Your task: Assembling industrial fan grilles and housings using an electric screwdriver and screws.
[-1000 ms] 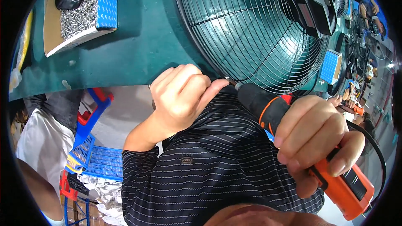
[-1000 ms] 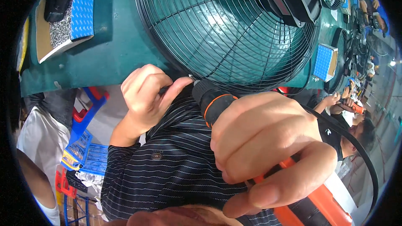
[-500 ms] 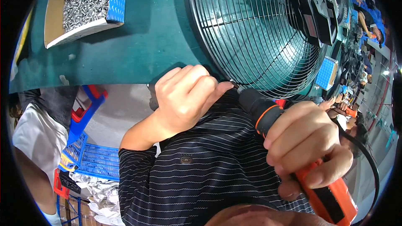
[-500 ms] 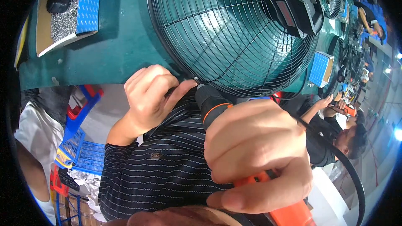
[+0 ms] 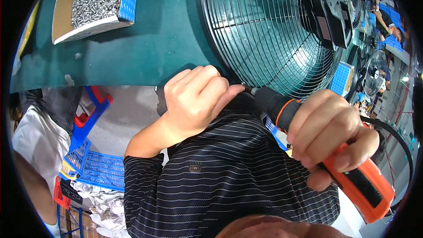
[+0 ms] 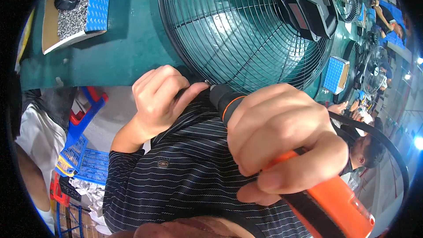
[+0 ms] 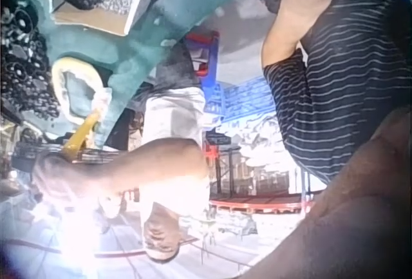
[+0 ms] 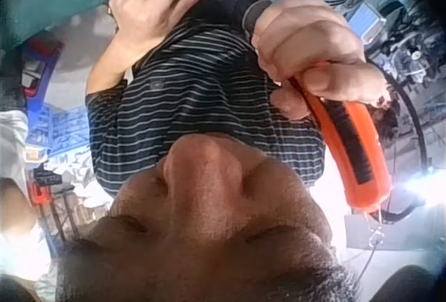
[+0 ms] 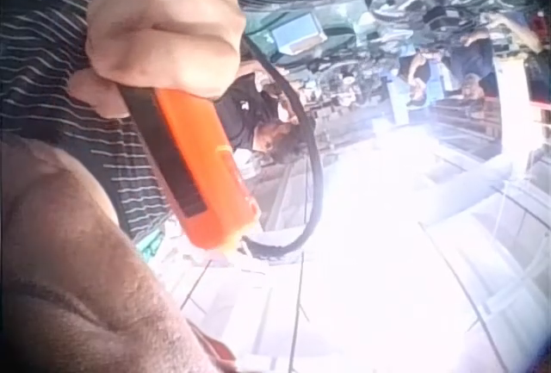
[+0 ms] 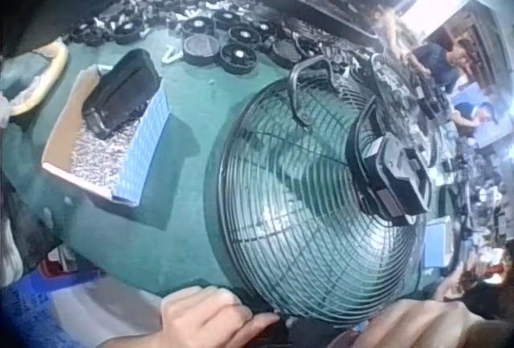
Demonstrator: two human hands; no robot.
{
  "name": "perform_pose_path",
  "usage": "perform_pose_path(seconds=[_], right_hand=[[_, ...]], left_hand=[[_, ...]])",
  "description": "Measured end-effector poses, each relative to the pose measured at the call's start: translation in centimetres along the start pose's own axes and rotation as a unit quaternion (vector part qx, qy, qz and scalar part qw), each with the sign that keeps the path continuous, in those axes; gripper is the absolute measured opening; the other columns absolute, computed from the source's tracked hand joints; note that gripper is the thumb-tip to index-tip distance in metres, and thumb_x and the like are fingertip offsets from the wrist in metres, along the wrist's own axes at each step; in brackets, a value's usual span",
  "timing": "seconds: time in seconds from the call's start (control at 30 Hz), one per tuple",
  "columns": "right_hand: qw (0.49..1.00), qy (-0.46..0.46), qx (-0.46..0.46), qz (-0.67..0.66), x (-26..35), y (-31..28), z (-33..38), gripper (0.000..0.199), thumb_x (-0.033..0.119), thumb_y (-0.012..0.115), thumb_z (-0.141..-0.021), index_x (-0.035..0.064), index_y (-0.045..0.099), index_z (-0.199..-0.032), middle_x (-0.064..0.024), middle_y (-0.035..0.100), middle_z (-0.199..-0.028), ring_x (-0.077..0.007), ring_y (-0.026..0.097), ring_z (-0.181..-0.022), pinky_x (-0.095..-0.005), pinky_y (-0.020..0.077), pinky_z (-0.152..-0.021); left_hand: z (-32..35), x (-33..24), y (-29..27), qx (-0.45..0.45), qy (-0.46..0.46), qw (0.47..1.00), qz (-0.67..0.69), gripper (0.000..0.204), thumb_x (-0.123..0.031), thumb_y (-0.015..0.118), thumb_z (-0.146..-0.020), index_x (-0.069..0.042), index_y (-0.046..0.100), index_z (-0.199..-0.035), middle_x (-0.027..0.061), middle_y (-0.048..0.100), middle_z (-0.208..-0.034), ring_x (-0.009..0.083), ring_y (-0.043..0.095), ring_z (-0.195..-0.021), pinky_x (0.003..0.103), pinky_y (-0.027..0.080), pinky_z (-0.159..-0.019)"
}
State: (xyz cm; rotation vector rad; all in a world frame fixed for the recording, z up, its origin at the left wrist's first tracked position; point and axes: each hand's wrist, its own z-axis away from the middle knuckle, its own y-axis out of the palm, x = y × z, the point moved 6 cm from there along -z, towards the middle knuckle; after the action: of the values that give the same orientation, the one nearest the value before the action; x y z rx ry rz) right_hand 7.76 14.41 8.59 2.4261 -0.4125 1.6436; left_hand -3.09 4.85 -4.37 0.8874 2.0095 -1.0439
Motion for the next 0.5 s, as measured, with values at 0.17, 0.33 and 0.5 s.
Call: perform_pose_path(seconds=[0.17, 0.33, 0.5], right_hand=[[0.999, -0.014, -0.026, 0.034, 0.1, 0.6, 0.0, 0.067, 0.013, 0.083, -0.076, 0.0140, 0.046, -0.133, -0.0090, 0.068, -0.084, -0.0194, 0.069, -0.065, -0.0298, 0.0586, -0.059], [0.996, 0.023, 0.024, 0.080, -0.1, 1.8, -0.5, 0.067, 0.018, 0.083, -0.079, 0.0145, 0.044, -0.134, -0.0114, 0.070, -0.088, -0.0188, 0.069, -0.065, -0.0290, 0.0579, -0.059], [0.998, 0.016, -0.025, 0.052, -1.1, 1.1, -2.0, 0.050, 0.017, 0.070, -0.088, 0.0086, 0.043, -0.129, -0.0037, 0.059, -0.082, -0.0112, 0.058, -0.058, -0.0243, 0.0503, -0.054]], left_hand=[[-0.4, 0.1, -0.7, 0.055, -0.053, 0.997, -0.012, 0.035, -0.018, 0.088, -0.061, -0.006, 0.064, -0.083, 0.0082, 0.060, -0.079, 0.0244, 0.060, -0.068, 0.034, 0.048, -0.058], [-2.7, 0.1, -2.1, 0.070, 0.018, 0.992, -0.103, 0.073, -0.026, 0.086, -0.055, -0.020, 0.064, -0.124, 0.0147, 0.050, -0.143, 0.0410, 0.045, -0.132, 0.048, 0.042, -0.100], [-2.9, 1.3, -1.3, 0.087, 0.012, 0.996, -0.034, 0.079, -0.021, 0.085, -0.052, -0.023, 0.063, -0.128, 0.0093, 0.047, -0.148, 0.0387, 0.043, -0.134, 0.049, 0.043, -0.102]])
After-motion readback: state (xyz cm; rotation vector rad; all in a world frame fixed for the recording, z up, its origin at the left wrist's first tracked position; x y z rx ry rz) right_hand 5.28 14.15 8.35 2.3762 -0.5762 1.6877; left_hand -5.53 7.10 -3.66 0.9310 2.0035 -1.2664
